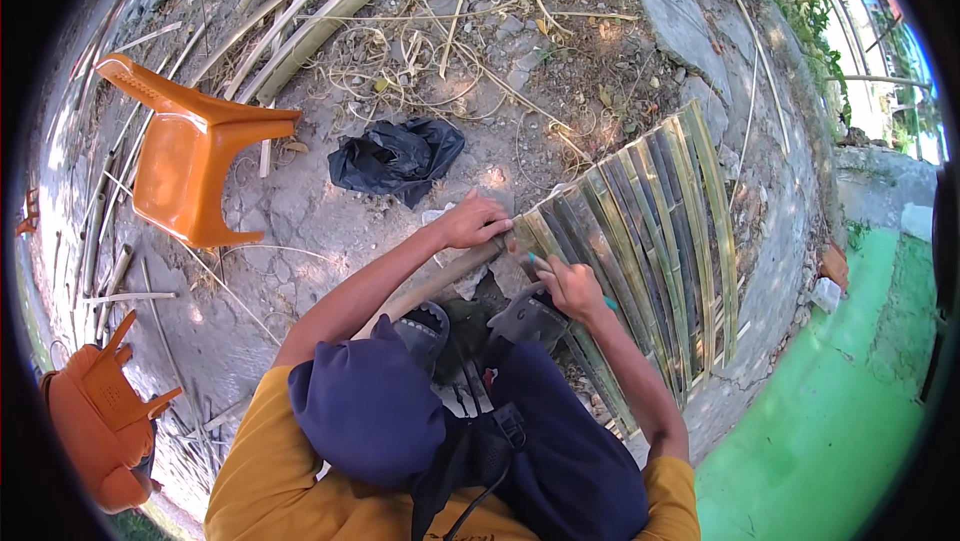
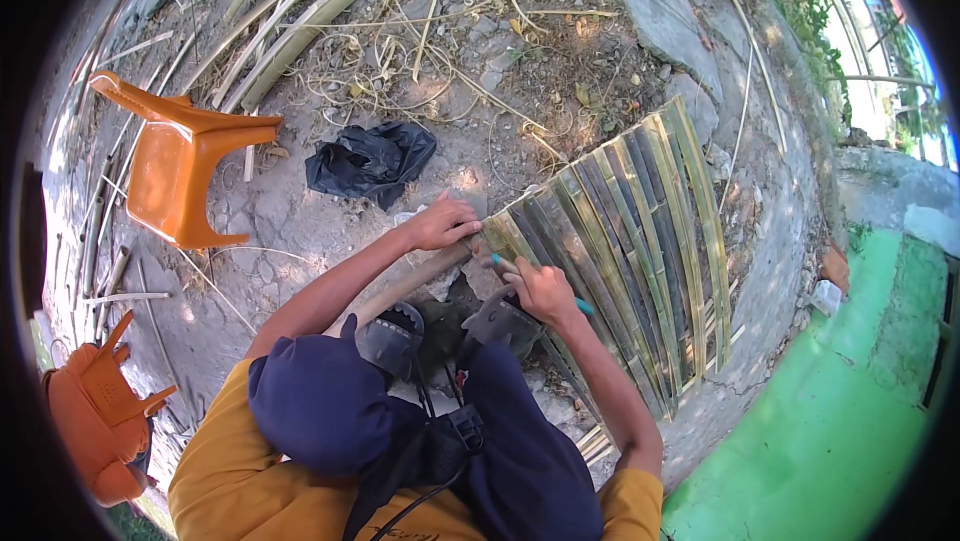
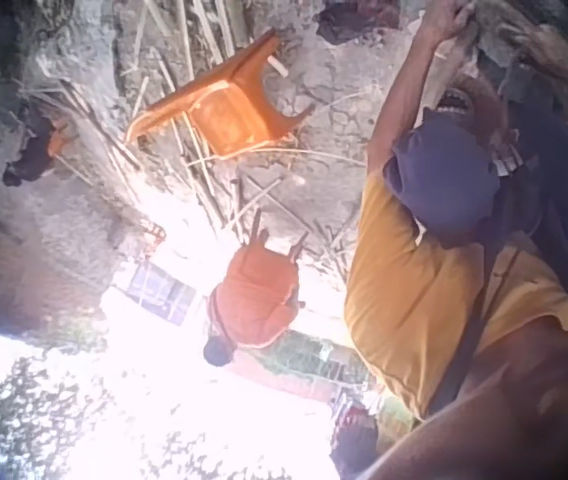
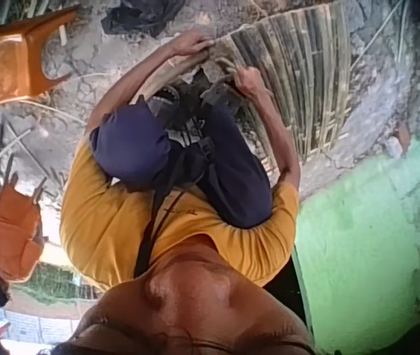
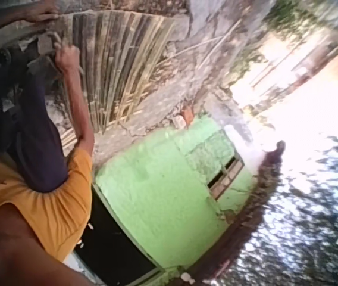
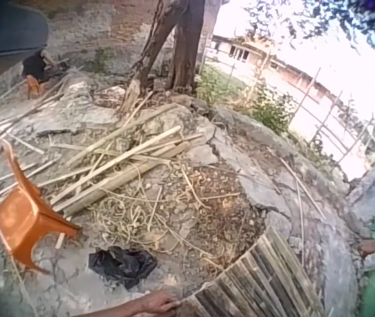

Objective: The person weaves bamboo strips onto a wooden frame using a needle and thread, pulling the thread tight and securing each strip in place.

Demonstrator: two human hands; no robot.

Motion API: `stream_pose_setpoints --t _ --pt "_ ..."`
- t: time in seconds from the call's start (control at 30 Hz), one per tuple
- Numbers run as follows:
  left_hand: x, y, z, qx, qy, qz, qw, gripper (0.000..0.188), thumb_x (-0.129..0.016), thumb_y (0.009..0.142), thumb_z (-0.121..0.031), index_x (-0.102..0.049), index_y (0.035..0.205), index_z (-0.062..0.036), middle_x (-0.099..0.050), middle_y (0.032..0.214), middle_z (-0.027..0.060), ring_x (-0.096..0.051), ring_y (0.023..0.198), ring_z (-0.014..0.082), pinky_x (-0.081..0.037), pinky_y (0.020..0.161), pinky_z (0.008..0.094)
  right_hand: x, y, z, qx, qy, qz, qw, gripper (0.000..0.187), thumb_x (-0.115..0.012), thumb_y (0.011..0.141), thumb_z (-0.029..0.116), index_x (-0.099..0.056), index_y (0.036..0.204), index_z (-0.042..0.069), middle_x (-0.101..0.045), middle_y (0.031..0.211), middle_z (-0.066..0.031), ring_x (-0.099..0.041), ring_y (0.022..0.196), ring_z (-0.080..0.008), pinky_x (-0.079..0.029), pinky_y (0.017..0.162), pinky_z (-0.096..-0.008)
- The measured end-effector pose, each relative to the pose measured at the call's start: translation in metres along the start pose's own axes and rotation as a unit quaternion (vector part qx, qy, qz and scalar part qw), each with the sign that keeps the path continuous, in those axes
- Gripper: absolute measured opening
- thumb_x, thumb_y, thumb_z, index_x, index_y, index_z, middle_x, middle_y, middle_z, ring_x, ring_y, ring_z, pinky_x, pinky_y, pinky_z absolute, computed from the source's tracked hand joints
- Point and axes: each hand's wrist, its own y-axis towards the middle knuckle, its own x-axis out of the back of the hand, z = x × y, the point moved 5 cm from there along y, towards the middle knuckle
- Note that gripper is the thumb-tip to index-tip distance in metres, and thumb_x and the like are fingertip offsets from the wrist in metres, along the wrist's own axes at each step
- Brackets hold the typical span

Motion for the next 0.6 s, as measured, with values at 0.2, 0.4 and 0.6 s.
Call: stream_pose_setpoints --t 0.2,0.4,0.6 --pt "0.0 -0.004 0.008 0.019 0.005 0.014 1.0 0.044 -0.047 0.111 -0.039 -0.067 0.094 -0.0038 -0.062 0.094 0.014 -0.061 0.106 0.0339 -0.033 0.101 0.0605 0.021 -0.008 0.025 0.039 0.043 -0.01 0.998 0.031 -0.06 0.101 0.034 -0.062 0.102 0.003 -0.066 0.074 -0.0246 -0.067 0.07 -0.0484 -0.051 0.063 -0.0562" --pt "-0.008 -0.016 0.007 0.026 0.006 0.023 0.999 0.043 -0.047 0.111 -0.04 -0.067 0.093 -0.0055 -0.062 0.095 0.0137 -0.06 0.107 0.0329 -0.032 0.102 0.0571 0.022 0.014 0.014 -0.06 0.021 -0.004 0.998 0.03 -0.063 0.097 0.035 -0.063 0.096 0.005 -0.062 0.066 -0.0198 -0.066 0.063 -0.0427 -0.05 0.058 -0.0528" --pt "-0.009 -0.005 0.005 0.013 0.014 0.022 1.0 0.044 -0.046 0.112 -0.041 -0.07 0.099 -0.0065 -0.064 0.097 0.0136 -0.06 0.109 0.0334 -0.033 0.101 0.0557 0.001 0.004 0.001 -0.14 0.022 0.01 0.99 0.03 -0.063 0.095 0.032 -0.06 0.094 0.002 -0.062 0.067 -0.0212 -0.062 0.062 -0.0483 -0.047 0.054 -0.05"
